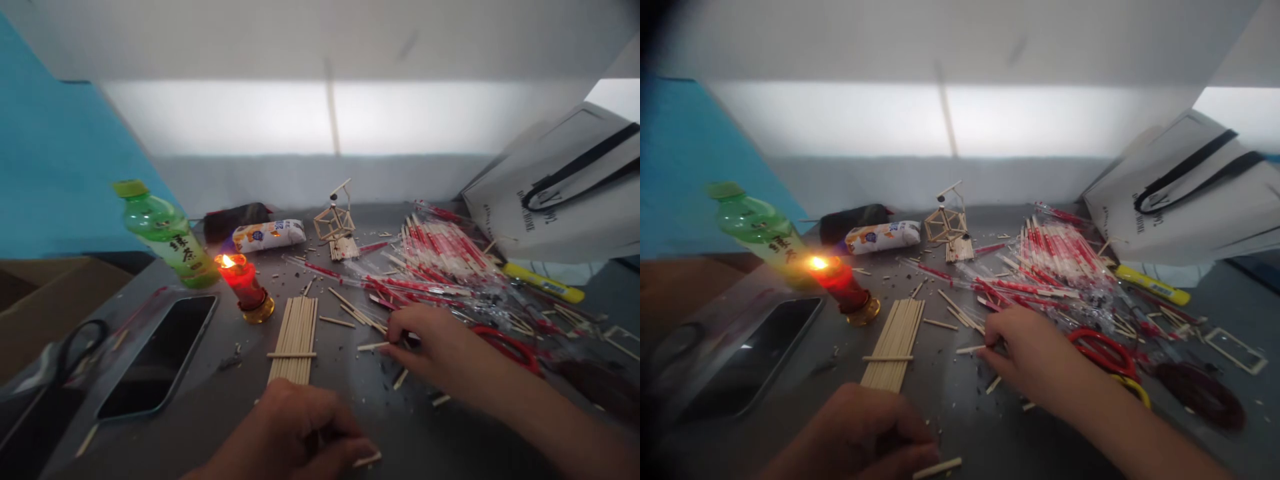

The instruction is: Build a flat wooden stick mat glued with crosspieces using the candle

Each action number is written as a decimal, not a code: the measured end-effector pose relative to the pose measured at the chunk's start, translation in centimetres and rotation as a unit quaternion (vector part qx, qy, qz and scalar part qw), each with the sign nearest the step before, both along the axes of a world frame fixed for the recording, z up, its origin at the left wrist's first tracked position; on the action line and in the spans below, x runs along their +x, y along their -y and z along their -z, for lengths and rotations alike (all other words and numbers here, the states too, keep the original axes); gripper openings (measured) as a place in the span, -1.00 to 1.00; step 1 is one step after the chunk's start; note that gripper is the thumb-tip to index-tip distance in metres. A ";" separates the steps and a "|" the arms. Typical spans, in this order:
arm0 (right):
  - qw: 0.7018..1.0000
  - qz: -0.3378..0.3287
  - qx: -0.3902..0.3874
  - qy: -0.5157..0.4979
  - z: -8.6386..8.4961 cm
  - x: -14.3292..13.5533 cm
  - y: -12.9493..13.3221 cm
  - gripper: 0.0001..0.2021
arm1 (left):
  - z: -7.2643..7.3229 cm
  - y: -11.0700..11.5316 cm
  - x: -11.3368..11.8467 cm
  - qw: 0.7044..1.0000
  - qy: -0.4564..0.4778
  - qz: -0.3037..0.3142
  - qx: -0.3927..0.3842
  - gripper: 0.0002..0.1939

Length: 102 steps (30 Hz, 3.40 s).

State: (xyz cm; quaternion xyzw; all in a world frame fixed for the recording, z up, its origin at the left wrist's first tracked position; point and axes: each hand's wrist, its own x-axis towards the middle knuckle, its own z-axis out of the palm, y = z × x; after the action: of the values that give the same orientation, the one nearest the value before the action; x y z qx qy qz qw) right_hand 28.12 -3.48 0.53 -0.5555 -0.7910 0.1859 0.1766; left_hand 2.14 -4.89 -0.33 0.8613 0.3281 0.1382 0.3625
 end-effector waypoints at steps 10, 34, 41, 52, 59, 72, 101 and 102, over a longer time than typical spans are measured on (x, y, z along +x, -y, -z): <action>0.990 -0.066 0.068 0.102 0.3 -5.1 -2.9 -0.93 | -3.0 -0.6 -0.7 0.998 0.046 -0.049 -0.010 -0.72; 0.985 -0.170 0.040 -0.016 0.3 -10.3 -5.6 -0.81 | -0.4 -5.1 -6.4 0.967 -0.012 -0.199 0.159 -0.74; 0.989 -0.133 0.034 -0.050 1.1 -9.8 -5.5 -0.84 | 0.6 -5.9 -6.2 0.965 -0.020 -0.207 0.157 -0.80; 0.994 -0.091 0.028 -0.062 1.5 -10.2 -5.7 -0.85 | 0.9 -6.3 -6.3 0.959 -0.024 -0.223 0.174 -0.80; 0.993 -0.101 0.029 -0.060 1.6 -10.1 -5.5 -0.81 | 1.2 -6.4 -6.3 0.958 -0.021 -0.224 0.178 -0.80; 0.993 -0.107 0.020 -0.046 1.5 -9.6 -5.9 -0.76 | 1.3 -6.5 -6.3 0.961 -0.019 -0.215 0.175 -0.79; 0.990 -0.135 0.034 -0.030 0.8 -9.1 -5.8 -0.82 | 1.0 -6.0 -5.7 0.960 -0.036 -0.234 0.152 -0.86; 0.990 -0.137 0.036 -0.027 0.7 -8.9 -5.8 -0.84 | 1.0 -5.9 -5.7 0.959 -0.037 -0.237 0.153 -0.86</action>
State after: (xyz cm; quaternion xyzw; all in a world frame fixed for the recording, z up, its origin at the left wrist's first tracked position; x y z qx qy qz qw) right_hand 19.20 2.37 -0.18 -0.4302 -0.8608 0.1941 0.1906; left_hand -3.53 1.05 -1.29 0.8086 0.5106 0.2369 0.1713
